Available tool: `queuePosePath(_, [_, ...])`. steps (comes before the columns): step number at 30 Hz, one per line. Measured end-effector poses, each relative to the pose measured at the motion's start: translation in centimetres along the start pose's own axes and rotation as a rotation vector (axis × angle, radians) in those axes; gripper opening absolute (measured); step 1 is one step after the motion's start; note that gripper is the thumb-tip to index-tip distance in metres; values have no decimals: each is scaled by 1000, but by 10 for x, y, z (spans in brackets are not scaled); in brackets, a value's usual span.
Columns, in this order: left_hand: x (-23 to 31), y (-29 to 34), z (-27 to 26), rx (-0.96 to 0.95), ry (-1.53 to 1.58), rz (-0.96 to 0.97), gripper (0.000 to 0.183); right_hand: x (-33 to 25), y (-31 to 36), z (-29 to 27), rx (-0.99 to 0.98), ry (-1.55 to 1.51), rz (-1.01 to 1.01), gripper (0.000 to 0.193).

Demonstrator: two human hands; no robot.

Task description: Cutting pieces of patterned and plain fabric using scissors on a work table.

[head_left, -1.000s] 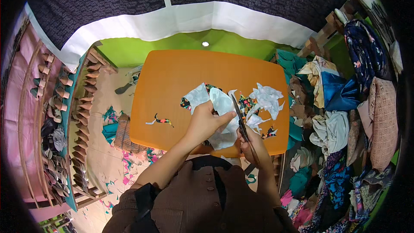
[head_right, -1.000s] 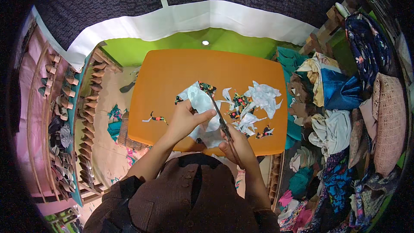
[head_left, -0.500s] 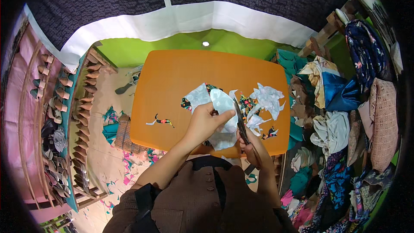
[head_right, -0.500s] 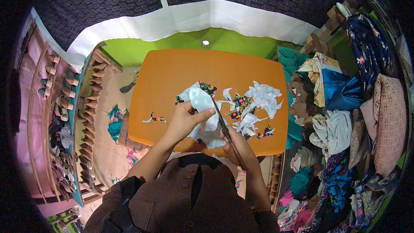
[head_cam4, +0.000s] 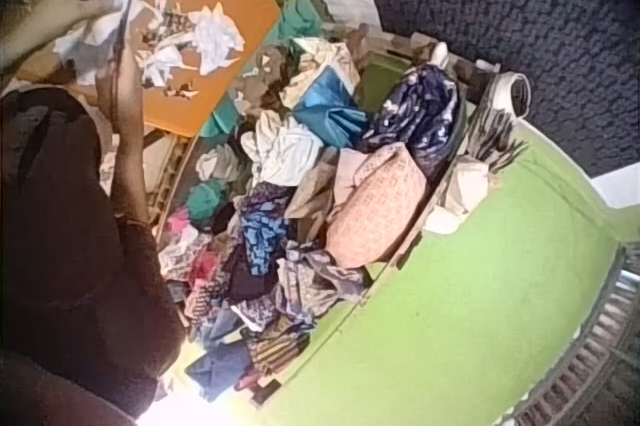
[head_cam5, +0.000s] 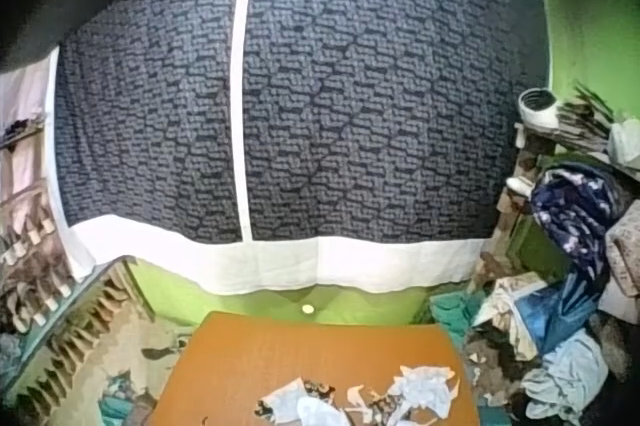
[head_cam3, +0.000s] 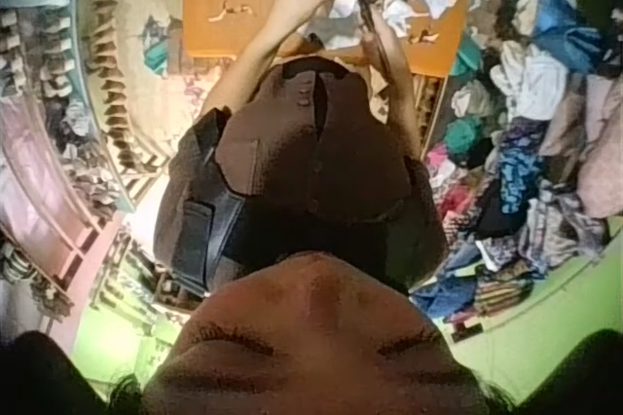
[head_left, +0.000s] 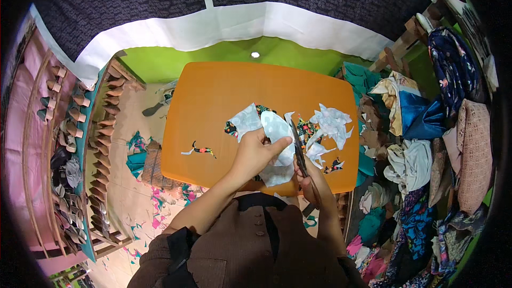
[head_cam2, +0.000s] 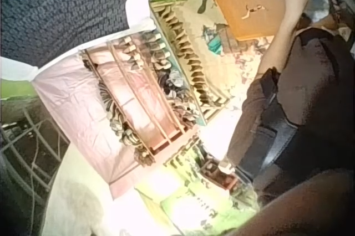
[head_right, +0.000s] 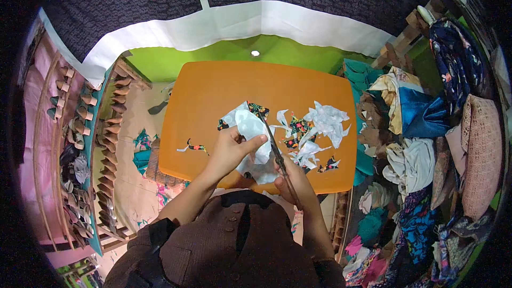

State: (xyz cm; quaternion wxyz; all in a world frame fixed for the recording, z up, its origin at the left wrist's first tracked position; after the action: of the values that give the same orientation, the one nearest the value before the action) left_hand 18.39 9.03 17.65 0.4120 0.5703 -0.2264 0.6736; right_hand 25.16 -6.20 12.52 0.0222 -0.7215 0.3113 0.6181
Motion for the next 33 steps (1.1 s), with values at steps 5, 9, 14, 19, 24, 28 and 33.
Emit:
queuePosePath(5, [-5, -1, -3, 9, -34, -1, 23, -23, 5, 2, 77, 108, -123, 69])
queuePosePath(9, [-3, 0, -3, 20, -59, 19, 22, -38, 9, 5, 73, 173, -238, 71])
queuePosePath(14, [-2, -2, -4, 7, -39, 19, 21, -31, 11, 2, 52, 172, -175, 69])
queuePosePath(19, [5, 1, -3, -1, -97, -27, 22, -40, 11, 5, 45, 177, -181, 75])
queuePosePath(24, [6, 3, -2, -31, -118, -36, 22, -47, 15, 4, 37, 219, -156, 74])
queuePosePath(28, [8, 3, -1, -30, -124, -59, 24, -36, 14, 4, 15, 231, -156, 75])
queuePosePath(33, [-11, 3, -5, -20, -147, -33, 28, -37, 14, 11, 97, 132, -237, 71])
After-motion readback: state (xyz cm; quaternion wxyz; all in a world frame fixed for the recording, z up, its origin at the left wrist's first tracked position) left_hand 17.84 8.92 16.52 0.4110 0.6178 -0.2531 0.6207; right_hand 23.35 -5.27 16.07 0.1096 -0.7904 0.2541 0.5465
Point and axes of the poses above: each hand's wrist, its own y-axis away from the middle knuckle, its own z-axis out of the palm, x = y × z, the point moved 4 cm from there along -y, towards the middle knuckle, and after that the axes turned 10 degrees about y, right-handed, at the moved point
